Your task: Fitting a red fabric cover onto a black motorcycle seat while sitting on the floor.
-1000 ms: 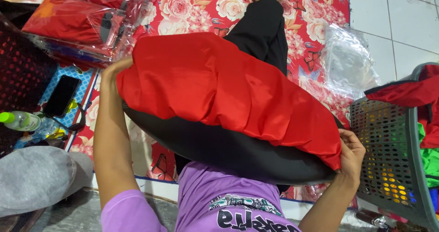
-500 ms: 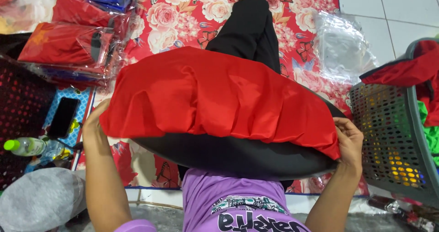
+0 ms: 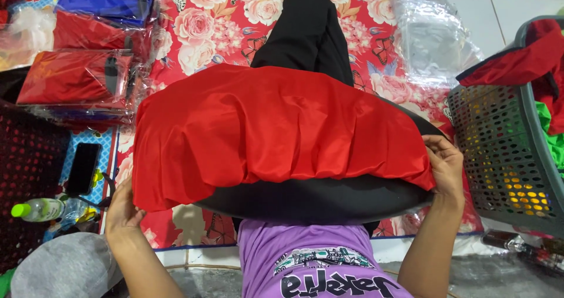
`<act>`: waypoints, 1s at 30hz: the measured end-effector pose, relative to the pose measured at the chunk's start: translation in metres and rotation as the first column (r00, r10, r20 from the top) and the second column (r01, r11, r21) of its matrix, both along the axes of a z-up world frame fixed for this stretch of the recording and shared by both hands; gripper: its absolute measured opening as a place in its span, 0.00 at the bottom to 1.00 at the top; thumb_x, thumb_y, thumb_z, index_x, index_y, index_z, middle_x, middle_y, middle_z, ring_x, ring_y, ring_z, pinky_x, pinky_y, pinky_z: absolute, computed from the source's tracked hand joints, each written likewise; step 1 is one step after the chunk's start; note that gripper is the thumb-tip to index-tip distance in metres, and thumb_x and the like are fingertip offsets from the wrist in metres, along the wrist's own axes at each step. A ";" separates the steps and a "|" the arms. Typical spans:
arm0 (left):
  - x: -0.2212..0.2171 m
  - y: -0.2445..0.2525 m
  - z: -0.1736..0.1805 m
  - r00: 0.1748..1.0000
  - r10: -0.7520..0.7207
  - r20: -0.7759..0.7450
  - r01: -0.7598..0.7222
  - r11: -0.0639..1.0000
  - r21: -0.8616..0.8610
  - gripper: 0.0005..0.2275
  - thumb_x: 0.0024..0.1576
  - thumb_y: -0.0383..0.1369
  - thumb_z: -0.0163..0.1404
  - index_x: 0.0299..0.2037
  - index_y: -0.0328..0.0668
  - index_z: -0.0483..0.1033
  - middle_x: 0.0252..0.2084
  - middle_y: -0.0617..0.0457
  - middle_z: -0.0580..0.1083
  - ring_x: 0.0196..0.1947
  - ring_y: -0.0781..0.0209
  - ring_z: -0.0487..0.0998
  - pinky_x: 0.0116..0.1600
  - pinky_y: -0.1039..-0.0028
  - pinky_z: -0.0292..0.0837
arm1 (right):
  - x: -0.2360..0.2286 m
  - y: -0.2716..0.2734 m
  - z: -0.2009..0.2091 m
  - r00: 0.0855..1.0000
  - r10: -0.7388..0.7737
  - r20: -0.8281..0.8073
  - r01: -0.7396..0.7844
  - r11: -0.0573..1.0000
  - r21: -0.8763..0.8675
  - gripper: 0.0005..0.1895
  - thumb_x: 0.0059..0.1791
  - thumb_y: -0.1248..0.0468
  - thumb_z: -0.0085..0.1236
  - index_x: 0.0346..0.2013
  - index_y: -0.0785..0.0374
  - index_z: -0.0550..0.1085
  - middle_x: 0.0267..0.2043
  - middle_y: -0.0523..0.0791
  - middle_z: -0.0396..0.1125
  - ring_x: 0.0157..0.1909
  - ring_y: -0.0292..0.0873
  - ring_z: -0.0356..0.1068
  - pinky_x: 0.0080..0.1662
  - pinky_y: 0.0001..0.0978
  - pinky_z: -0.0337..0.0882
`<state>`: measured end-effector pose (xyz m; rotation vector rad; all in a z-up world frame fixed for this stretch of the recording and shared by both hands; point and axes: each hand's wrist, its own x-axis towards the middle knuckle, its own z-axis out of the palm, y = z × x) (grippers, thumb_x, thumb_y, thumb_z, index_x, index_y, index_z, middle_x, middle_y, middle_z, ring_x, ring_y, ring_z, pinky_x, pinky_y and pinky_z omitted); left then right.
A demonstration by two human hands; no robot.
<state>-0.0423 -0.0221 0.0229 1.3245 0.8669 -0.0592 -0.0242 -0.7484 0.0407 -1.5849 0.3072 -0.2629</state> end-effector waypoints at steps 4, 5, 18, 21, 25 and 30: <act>-0.011 0.014 -0.022 0.990 0.132 -0.043 -0.133 0.991 -0.029 0.06 0.57 0.45 0.55 0.34 0.70 0.70 0.20 0.72 0.65 0.14 0.79 0.57 0.19 0.86 0.48 | -0.001 0.005 0.008 1.000 -0.004 -0.018 0.005 1.000 0.023 0.09 0.54 0.68 0.59 0.49 0.65 0.75 0.46 0.43 0.73 0.46 0.33 0.72 0.52 0.21 0.75; -0.012 0.017 -0.025 0.993 0.043 0.112 -0.030 0.994 -0.108 0.07 0.58 0.41 0.53 0.29 0.64 0.69 0.17 0.71 0.62 0.12 0.77 0.57 0.17 0.84 0.47 | 0.000 0.004 0.006 1.000 -0.005 -0.020 0.006 1.000 0.023 0.10 0.54 0.68 0.59 0.50 0.65 0.75 0.47 0.43 0.73 0.46 0.33 0.72 0.52 0.22 0.75; -0.022 -0.016 0.060 0.958 -0.229 0.170 0.208 0.969 0.132 0.09 0.70 0.33 0.49 0.40 0.40 0.79 0.25 0.54 0.72 0.19 0.67 0.68 0.22 0.78 0.68 | -0.006 0.011 0.013 0.999 -0.022 -0.045 0.025 0.998 0.061 0.11 0.53 0.72 0.58 0.51 0.64 0.74 0.48 0.44 0.73 0.47 0.35 0.73 0.54 0.24 0.77; -0.011 -0.046 0.090 0.973 -0.114 0.199 0.046 0.947 0.316 0.08 0.71 0.36 0.49 0.45 0.44 0.79 0.31 0.63 0.69 0.26 0.74 0.63 0.28 0.80 0.57 | -0.005 0.006 0.006 0.999 -0.030 -0.042 0.033 0.997 0.067 0.12 0.53 0.74 0.57 0.51 0.63 0.75 0.47 0.43 0.73 0.48 0.35 0.74 0.55 0.23 0.77; -0.003 -0.080 0.112 0.878 -0.017 0.478 -0.281 0.790 0.545 0.07 0.75 0.35 0.54 0.55 0.41 0.74 0.37 0.51 0.75 0.32 0.71 0.76 0.29 0.84 0.67 | -0.005 -0.002 0.008 1.000 -0.024 -0.013 0.024 0.999 0.044 0.10 0.54 0.71 0.58 0.50 0.63 0.75 0.45 0.42 0.73 0.44 0.32 0.73 0.51 0.20 0.75; -0.018 -0.158 0.188 0.623 -0.708 0.332 -0.104 0.345 0.933 0.36 0.42 0.47 0.69 0.60 0.40 0.73 0.57 0.51 0.70 0.61 0.51 0.67 0.70 0.59 0.61 | -0.010 -0.033 0.005 0.967 -0.244 -0.076 0.251 0.964 0.093 0.11 0.49 0.66 0.63 0.44 0.50 0.76 0.46 0.34 0.74 0.47 0.29 0.73 0.55 0.16 0.74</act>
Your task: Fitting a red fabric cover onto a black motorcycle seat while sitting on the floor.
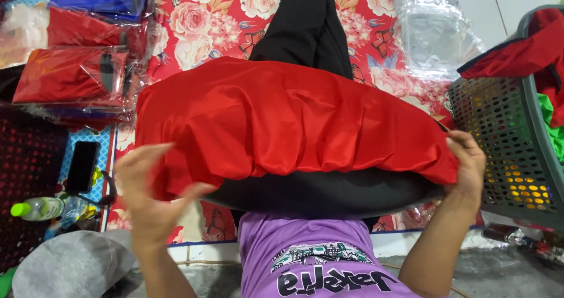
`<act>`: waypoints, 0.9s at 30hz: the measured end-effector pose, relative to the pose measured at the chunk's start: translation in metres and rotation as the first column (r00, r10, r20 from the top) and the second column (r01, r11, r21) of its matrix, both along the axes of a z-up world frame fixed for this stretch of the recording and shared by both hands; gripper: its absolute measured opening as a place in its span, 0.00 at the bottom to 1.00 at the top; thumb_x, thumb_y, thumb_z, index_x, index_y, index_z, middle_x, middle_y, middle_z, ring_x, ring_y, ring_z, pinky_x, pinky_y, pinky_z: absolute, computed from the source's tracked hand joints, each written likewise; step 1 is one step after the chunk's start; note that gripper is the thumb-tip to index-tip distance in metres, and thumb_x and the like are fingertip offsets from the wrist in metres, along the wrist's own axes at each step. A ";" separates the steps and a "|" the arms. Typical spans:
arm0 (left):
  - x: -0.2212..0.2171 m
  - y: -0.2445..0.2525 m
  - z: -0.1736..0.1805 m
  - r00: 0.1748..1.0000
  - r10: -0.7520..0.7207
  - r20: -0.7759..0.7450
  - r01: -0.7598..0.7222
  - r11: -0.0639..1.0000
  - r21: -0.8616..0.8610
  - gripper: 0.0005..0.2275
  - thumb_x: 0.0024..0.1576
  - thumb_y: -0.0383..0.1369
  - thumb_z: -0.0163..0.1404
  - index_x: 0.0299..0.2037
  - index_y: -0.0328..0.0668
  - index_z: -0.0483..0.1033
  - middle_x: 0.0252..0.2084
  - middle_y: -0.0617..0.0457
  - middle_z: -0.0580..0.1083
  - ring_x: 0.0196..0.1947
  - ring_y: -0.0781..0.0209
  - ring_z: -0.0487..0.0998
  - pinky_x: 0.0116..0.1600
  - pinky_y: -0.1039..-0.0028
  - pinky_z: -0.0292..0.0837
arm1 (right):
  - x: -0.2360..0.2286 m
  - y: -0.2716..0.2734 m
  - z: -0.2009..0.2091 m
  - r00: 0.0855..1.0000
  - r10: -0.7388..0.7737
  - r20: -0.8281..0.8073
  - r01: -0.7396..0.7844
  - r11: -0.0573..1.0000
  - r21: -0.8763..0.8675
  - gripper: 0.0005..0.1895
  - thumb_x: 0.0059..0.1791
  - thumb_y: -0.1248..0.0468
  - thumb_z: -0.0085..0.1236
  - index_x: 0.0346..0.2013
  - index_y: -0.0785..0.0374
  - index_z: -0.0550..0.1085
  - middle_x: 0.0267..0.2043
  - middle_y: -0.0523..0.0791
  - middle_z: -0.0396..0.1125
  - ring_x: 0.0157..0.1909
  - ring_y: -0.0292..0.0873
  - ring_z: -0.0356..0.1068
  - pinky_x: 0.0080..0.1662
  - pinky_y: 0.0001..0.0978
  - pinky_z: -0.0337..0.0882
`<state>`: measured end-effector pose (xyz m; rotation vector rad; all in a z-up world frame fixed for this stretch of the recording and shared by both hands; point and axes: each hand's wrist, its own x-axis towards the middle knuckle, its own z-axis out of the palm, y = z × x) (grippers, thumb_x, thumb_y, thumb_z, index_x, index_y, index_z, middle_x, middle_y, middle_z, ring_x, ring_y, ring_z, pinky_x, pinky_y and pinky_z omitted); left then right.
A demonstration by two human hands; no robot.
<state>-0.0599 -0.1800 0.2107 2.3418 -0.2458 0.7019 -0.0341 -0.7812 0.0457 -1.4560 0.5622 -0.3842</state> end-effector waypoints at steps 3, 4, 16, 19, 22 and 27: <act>0.012 -0.035 -0.012 0.996 -0.073 -0.045 0.085 0.906 0.414 0.39 0.43 0.67 0.59 0.66 0.69 0.71 0.67 0.51 0.65 0.66 0.49 0.65 0.64 0.51 0.55 | -0.010 -0.012 0.005 0.992 -0.070 0.106 0.032 0.947 0.319 0.09 0.52 0.70 0.60 0.44 0.52 0.76 0.48 0.43 0.76 0.47 0.35 0.78 0.56 0.22 0.80; 0.015 -0.041 -0.016 0.997 -0.068 -0.044 0.080 0.907 0.413 0.39 0.43 0.67 0.59 0.66 0.69 0.71 0.67 0.51 0.65 0.66 0.49 0.65 0.64 0.51 0.55 | -0.010 -0.015 0.012 0.992 -0.065 0.107 0.028 0.948 0.318 0.09 0.52 0.70 0.60 0.44 0.52 0.76 0.48 0.43 0.76 0.47 0.35 0.78 0.56 0.22 0.80; -0.017 -0.051 -0.022 0.395 -0.541 -0.742 0.591 0.768 -0.245 0.03 0.52 0.31 0.64 0.35 0.48 0.88 0.33 0.61 0.78 0.32 0.68 0.80 0.39 0.77 0.77 | -0.025 -0.086 -0.018 0.959 -0.258 0.113 0.084 0.646 0.759 0.12 0.49 0.75 0.58 0.39 0.53 0.76 0.54 0.48 0.72 0.61 0.42 0.76 0.66 0.37 0.79; -0.017 -0.055 -0.020 0.283 -0.467 -0.838 0.631 0.748 -0.203 0.09 0.53 0.38 0.63 0.42 0.54 0.85 0.39 0.63 0.81 0.38 0.66 0.82 0.44 0.74 0.73 | -0.027 -0.090 -0.031 0.971 -0.233 0.044 0.121 0.647 0.753 0.14 0.49 0.76 0.57 0.39 0.51 0.78 0.56 0.49 0.73 0.61 0.43 0.77 0.64 0.32 0.81; -0.013 -0.059 0.013 0.351 -0.671 -0.654 0.635 0.683 -0.360 0.09 0.54 0.42 0.63 0.34 0.50 0.84 0.28 0.63 0.78 0.26 0.70 0.75 0.33 0.77 0.70 | -0.025 -0.089 -0.040 0.991 -0.131 0.002 0.099 0.761 0.641 0.19 0.48 0.74 0.53 0.40 0.41 0.78 0.60 0.42 0.74 0.56 0.34 0.77 0.45 0.14 0.75; 0.009 -0.099 0.022 0.850 -0.526 -0.037 0.526 0.843 0.114 0.19 0.52 0.45 0.66 0.48 0.49 0.78 0.46 0.55 0.75 0.42 0.56 0.73 0.50 0.66 0.66 | -0.012 -0.064 -0.048 0.952 -0.290 0.097 0.106 0.611 0.785 0.10 0.44 0.75 0.53 0.36 0.60 0.77 0.41 0.49 0.74 0.53 0.45 0.77 0.61 0.39 0.79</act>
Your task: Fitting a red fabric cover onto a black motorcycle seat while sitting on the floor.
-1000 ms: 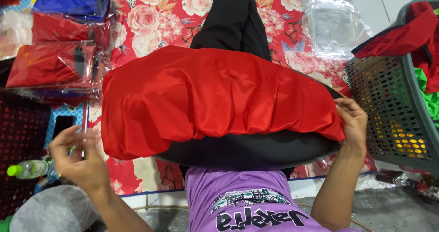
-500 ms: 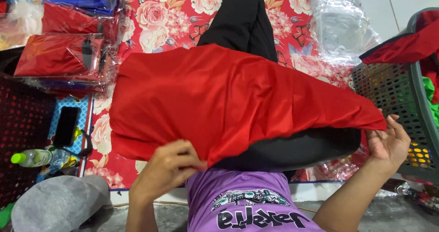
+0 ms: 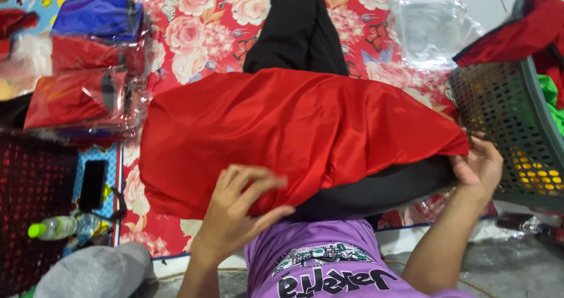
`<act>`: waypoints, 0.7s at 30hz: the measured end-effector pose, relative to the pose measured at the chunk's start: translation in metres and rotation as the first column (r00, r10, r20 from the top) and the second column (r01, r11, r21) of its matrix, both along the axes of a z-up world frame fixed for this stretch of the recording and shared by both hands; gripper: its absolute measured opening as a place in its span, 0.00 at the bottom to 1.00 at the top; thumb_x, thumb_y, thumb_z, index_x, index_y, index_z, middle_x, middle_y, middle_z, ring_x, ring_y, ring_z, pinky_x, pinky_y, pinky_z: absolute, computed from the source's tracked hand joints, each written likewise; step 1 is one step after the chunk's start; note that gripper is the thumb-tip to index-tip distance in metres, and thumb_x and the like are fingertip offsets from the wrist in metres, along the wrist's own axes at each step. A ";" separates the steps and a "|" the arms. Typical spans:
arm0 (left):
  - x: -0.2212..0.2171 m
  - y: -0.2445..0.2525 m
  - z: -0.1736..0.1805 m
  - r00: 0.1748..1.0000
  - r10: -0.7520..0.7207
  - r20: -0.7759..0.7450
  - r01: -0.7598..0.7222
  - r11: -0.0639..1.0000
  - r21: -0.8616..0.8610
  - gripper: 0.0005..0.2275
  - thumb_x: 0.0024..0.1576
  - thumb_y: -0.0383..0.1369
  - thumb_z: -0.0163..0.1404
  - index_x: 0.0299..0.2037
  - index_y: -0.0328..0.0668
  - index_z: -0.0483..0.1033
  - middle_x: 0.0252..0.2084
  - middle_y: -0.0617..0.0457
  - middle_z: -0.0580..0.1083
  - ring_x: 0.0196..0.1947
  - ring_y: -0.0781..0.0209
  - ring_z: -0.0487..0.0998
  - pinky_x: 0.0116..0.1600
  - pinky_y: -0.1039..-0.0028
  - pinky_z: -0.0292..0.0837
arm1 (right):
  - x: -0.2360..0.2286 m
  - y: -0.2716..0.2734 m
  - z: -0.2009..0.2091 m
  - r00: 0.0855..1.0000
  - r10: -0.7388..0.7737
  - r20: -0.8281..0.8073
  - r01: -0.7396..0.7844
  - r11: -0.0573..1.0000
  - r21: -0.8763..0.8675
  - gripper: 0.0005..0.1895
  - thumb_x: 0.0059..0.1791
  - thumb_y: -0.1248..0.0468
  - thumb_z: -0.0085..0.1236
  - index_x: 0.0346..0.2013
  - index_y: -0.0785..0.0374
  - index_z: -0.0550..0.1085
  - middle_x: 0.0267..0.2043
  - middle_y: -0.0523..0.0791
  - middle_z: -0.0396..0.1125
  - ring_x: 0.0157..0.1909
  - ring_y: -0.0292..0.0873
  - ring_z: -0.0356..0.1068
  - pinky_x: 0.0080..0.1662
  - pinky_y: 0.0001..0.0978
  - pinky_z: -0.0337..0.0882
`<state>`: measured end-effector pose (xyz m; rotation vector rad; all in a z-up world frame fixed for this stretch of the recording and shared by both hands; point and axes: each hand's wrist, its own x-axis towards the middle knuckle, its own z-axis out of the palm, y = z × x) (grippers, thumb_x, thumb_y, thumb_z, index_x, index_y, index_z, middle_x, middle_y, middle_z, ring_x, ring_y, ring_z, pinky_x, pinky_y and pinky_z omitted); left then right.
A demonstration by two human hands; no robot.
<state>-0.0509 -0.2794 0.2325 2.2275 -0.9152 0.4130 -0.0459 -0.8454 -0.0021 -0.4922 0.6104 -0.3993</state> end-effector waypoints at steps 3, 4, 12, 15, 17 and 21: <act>0.018 -0.030 -0.025 0.987 0.104 0.121 -0.134 0.950 0.283 0.32 0.49 0.61 0.61 0.59 0.53 0.76 0.59 0.55 0.71 0.53 0.48 0.71 0.52 0.56 0.66 | -0.003 0.022 0.020 0.988 -0.128 0.082 0.111 0.976 0.188 0.09 0.40 0.73 0.55 0.34 0.63 0.74 0.39 0.45 0.72 0.51 0.47 0.75 0.60 0.40 0.76; 0.021 -0.039 -0.030 0.989 0.084 0.121 -0.116 0.950 0.290 0.32 0.49 0.61 0.61 0.59 0.53 0.76 0.59 0.55 0.71 0.53 0.48 0.71 0.52 0.56 0.66 | -0.003 0.023 0.017 0.986 -0.147 0.081 0.129 0.972 0.194 0.09 0.40 0.73 0.55 0.34 0.63 0.74 0.39 0.45 0.72 0.51 0.47 0.75 0.60 0.40 0.76; 0.005 -0.058 -0.023 0.857 -0.492 -0.152 0.506 0.859 0.078 0.07 0.61 0.31 0.59 0.32 0.40 0.78 0.29 0.54 0.66 0.28 0.57 0.68 0.40 0.65 0.68 | -0.002 0.030 -0.008 0.948 -0.302 0.103 0.293 0.952 0.093 0.07 0.38 0.72 0.53 0.30 0.65 0.75 0.31 0.45 0.71 0.31 0.41 0.70 0.38 0.27 0.71; -0.001 -0.047 -0.023 0.775 -0.346 -0.528 0.535 0.805 0.258 0.06 0.59 0.37 0.58 0.38 0.46 0.84 0.33 0.58 0.74 0.32 0.56 0.76 0.36 0.62 0.72 | 0.001 0.045 0.013 0.947 -0.315 0.064 0.310 0.948 0.068 0.10 0.36 0.70 0.55 0.31 0.66 0.75 0.39 0.51 0.75 0.43 0.48 0.76 0.53 0.32 0.76; 0.004 -0.046 -0.014 0.733 -0.340 -0.589 0.563 0.789 0.246 0.12 0.58 0.44 0.57 0.43 0.47 0.83 0.34 0.58 0.75 0.33 0.58 0.77 0.38 0.65 0.73 | 0.002 0.051 0.026 0.956 -0.291 0.043 0.289 0.956 0.050 0.13 0.37 0.68 0.55 0.36 0.66 0.77 0.38 0.51 0.75 0.41 0.48 0.76 0.50 0.31 0.77; 0.011 -0.046 0.025 0.808 -0.408 -0.426 0.461 0.887 0.025 0.10 0.55 0.36 0.62 0.43 0.45 0.83 0.34 0.58 0.79 0.31 0.65 0.79 0.41 0.75 0.77 | -0.001 0.050 0.023 0.979 -0.200 0.026 0.200 0.979 0.028 0.03 0.41 0.68 0.57 0.29 0.64 0.75 0.37 0.52 0.75 0.40 0.47 0.76 0.48 0.31 0.76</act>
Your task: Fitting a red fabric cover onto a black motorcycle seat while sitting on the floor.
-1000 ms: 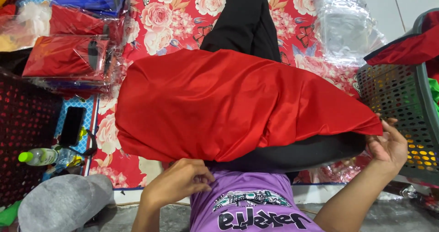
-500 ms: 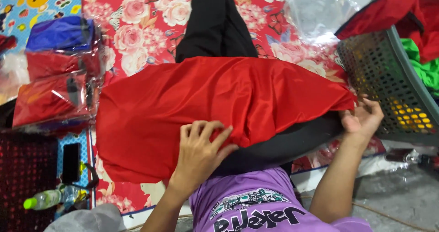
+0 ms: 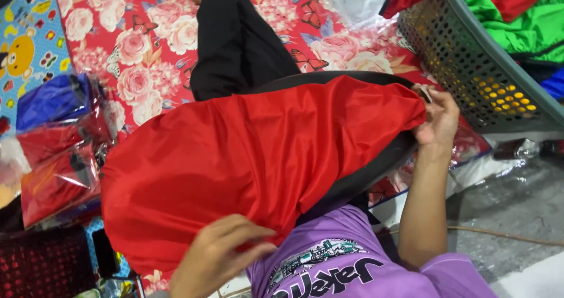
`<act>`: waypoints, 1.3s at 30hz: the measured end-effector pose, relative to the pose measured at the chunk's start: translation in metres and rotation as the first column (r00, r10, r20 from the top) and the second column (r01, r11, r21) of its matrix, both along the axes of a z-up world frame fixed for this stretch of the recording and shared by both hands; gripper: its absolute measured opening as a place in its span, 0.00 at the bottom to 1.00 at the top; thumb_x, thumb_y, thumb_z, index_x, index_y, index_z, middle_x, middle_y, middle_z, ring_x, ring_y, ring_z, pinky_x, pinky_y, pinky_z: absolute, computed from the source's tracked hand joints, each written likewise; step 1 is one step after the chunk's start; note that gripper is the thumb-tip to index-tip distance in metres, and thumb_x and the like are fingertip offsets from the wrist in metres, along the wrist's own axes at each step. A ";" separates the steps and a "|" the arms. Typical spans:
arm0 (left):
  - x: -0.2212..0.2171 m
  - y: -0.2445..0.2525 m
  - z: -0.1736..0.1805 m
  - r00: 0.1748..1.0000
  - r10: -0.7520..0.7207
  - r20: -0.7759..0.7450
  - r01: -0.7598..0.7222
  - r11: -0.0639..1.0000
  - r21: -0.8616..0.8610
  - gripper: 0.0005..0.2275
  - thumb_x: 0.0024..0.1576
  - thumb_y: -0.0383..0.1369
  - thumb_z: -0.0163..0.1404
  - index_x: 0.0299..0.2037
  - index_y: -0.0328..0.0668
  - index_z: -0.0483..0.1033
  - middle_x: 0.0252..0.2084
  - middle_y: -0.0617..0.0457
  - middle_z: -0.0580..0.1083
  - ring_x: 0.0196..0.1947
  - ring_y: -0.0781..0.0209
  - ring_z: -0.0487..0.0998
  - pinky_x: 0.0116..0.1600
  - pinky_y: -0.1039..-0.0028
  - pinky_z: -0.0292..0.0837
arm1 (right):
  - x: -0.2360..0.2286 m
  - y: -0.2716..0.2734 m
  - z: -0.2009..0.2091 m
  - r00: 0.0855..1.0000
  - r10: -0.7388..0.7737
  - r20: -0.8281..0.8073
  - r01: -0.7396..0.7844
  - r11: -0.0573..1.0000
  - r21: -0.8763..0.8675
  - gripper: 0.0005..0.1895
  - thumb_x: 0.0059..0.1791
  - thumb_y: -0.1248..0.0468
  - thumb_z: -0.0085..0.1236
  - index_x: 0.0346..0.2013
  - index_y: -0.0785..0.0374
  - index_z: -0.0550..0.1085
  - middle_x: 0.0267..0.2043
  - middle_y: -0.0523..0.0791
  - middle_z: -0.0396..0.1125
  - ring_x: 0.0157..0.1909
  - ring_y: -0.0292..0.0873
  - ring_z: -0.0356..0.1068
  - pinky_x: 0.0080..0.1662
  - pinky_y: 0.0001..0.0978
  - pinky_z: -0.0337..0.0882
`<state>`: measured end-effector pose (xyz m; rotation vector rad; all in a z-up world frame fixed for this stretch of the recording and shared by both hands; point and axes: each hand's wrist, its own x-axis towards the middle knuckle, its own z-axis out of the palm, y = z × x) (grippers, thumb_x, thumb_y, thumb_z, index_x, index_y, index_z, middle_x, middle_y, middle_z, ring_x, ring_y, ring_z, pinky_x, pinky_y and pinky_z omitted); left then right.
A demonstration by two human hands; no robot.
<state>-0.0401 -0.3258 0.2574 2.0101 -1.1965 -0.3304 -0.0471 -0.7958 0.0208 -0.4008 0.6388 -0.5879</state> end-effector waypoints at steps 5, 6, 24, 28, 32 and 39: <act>0.005 0.051 -0.007 0.701 0.552 0.451 -0.574 0.812 -0.102 0.10 0.54 0.30 0.67 0.43 0.41 0.84 0.43 0.53 0.81 0.41 0.61 0.79 0.55 0.72 0.74 | -0.016 -0.037 -0.034 0.979 0.180 0.094 -0.183 0.983 0.023 0.04 0.46 0.69 0.56 0.34 0.61 0.77 0.45 0.53 0.75 0.49 0.50 0.76 0.54 0.37 0.75; 0.008 0.063 -0.010 0.510 0.659 0.553 -0.705 0.688 -0.170 0.09 0.61 0.26 0.67 0.49 0.33 0.84 0.47 0.46 0.80 0.46 0.52 0.77 0.61 0.65 0.71 | -0.021 -0.047 -0.042 0.982 0.167 0.089 -0.167 0.986 -0.001 0.04 0.44 0.68 0.57 0.33 0.62 0.78 0.47 0.53 0.76 0.51 0.51 0.76 0.55 0.38 0.75; 0.006 0.064 -0.055 0.024 0.443 -0.896 -0.981 -0.164 -0.107 0.31 0.50 0.58 0.48 0.65 0.63 0.70 0.71 0.64 0.70 0.69 0.64 0.71 0.70 0.72 0.67 | -0.089 -0.111 -0.174 0.954 -0.141 -0.266 -0.248 0.137 -0.959 0.27 0.47 0.91 0.53 0.60 0.77 0.69 0.58 0.59 0.64 0.55 0.55 0.70 0.52 0.39 0.75; 0.015 0.160 -0.127 -0.233 0.470 -0.851 -0.959 -0.257 0.121 0.28 0.47 0.66 0.49 0.52 0.65 0.80 0.51 0.69 0.81 0.54 0.70 0.81 0.53 0.76 0.78 | -0.085 -0.093 -0.112 0.725 -0.328 -0.605 -0.686 -0.262 -0.679 0.56 0.26 0.85 0.66 0.70 0.61 0.72 0.62 0.55 0.69 0.59 0.51 0.69 0.64 0.32 0.60; 0.024 0.186 -0.152 -0.231 0.494 -0.839 -0.960 -0.258 0.113 0.24 0.50 0.61 0.53 0.51 0.61 0.79 0.49 0.67 0.80 0.52 0.70 0.81 0.51 0.75 0.78 | -0.064 -0.090 -0.115 0.362 -0.292 -0.885 -0.763 0.453 -0.462 0.26 0.55 0.38 0.57 0.49 0.57 0.78 0.55 0.56 0.69 0.62 0.56 0.64 0.60 0.51 0.55; 0.018 0.245 -0.198 -0.213 0.548 -0.809 -0.966 -0.240 0.092 0.18 0.55 0.50 0.61 0.49 0.53 0.78 0.45 0.62 0.80 0.46 0.72 0.81 0.47 0.72 0.79 | -0.059 -0.077 -0.088 0.301 -0.238 -0.923 -0.822 0.427 -0.378 0.38 0.61 0.38 0.46 0.32 0.72 0.80 0.44 0.59 0.75 0.54 0.60 0.69 0.60 0.51 0.57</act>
